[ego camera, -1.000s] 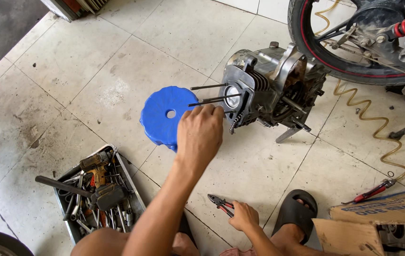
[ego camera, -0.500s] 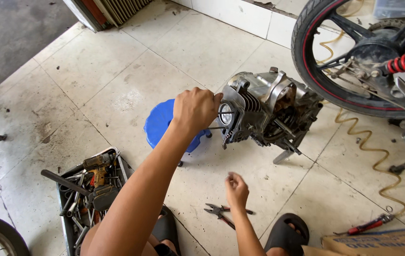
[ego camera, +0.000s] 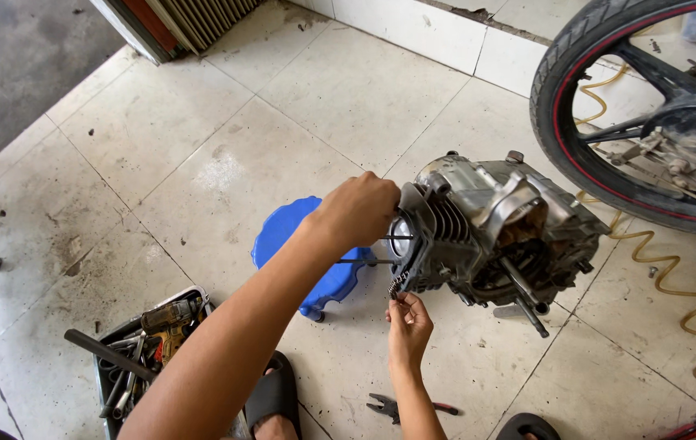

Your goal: The person works on a disassembled motorcycle engine placed on the floor. They use pliers to adjust a chain and small components near the cylinder head, then use a hammer to tap parts into place. The person repeatedly handles the chain and bolts while seated on the floor.

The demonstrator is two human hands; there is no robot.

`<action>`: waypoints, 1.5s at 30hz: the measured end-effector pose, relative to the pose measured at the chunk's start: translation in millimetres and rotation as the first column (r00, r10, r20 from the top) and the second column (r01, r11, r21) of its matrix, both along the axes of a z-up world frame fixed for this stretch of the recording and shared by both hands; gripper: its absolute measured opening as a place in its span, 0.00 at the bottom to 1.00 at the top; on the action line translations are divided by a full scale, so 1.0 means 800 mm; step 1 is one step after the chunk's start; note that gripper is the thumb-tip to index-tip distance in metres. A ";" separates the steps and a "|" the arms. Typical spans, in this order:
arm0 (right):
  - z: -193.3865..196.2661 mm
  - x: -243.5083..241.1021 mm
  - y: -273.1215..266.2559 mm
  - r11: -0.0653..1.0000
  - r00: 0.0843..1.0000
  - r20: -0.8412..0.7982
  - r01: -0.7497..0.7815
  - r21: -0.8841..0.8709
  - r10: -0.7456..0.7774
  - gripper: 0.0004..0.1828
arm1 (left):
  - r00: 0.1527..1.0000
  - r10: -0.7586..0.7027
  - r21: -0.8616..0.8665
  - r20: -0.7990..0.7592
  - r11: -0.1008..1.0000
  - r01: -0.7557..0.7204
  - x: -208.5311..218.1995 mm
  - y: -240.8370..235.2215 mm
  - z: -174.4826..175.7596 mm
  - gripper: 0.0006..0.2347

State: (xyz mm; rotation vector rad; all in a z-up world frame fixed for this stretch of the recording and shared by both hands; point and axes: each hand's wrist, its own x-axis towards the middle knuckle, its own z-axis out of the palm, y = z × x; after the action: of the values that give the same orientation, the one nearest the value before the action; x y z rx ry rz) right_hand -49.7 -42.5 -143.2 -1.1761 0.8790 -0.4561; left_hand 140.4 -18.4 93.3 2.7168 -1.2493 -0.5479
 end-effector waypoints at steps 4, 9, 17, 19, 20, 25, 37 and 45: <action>0.002 0.020 -0.006 0.997 0.997 -0.040 0.068 0.036 -0.066 0.04 | 0.987 0.068 -0.046 -0.147 0.996 -0.076 0.015 0.000 -0.004 0.14; 0.023 0.041 -0.011 0.989 0.991 -0.086 0.113 0.099 -0.105 0.18 | 0.990 0.054 -0.220 -0.128 0.972 -0.081 0.019 0.002 -0.030 0.13; -0.036 0.042 0.001 0.973 0.979 -0.030 0.205 0.106 -0.203 0.03 | 0.989 0.070 -0.120 -0.134 0.989 -0.086 0.012 -0.007 -0.037 0.08; -0.050 0.028 -0.001 0.970 0.971 0.016 0.240 0.034 -0.240 0.06 | 0.991 0.043 -0.144 -0.125 0.988 -0.061 0.012 -0.010 -0.051 0.10; -0.044 0.020 -0.002 0.957 0.956 0.045 0.289 0.018 -0.290 0.06 | 0.994 0.046 -0.160 -0.102 0.985 -0.062 0.014 -0.012 -0.057 0.10; 0.025 -0.017 -0.048 0.727 0.749 0.224 0.661 -0.186 -0.624 0.09 | 0.994 0.070 -0.257 -0.079 0.962 -0.088 0.007 -0.003 -0.042 0.09; 0.139 0.058 -0.137 -0.147 0.850 0.511 0.525 -0.838 0.123 0.09 | 0.998 -0.047 -0.307 -0.039 0.951 0.033 0.010 -0.003 -0.026 0.09; 0.139 0.051 -0.131 -0.104 0.888 0.442 0.455 -0.884 0.125 0.15 | 0.978 -0.025 -0.256 -0.208 0.966 -0.030 0.009 0.000 -0.015 0.10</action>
State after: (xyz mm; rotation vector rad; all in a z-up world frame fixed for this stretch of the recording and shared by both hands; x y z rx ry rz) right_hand -8.7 -147.6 -31.9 -2.2575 0.0851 -1.8114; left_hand 147.3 -18.0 81.4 2.3777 -1.1728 -0.6071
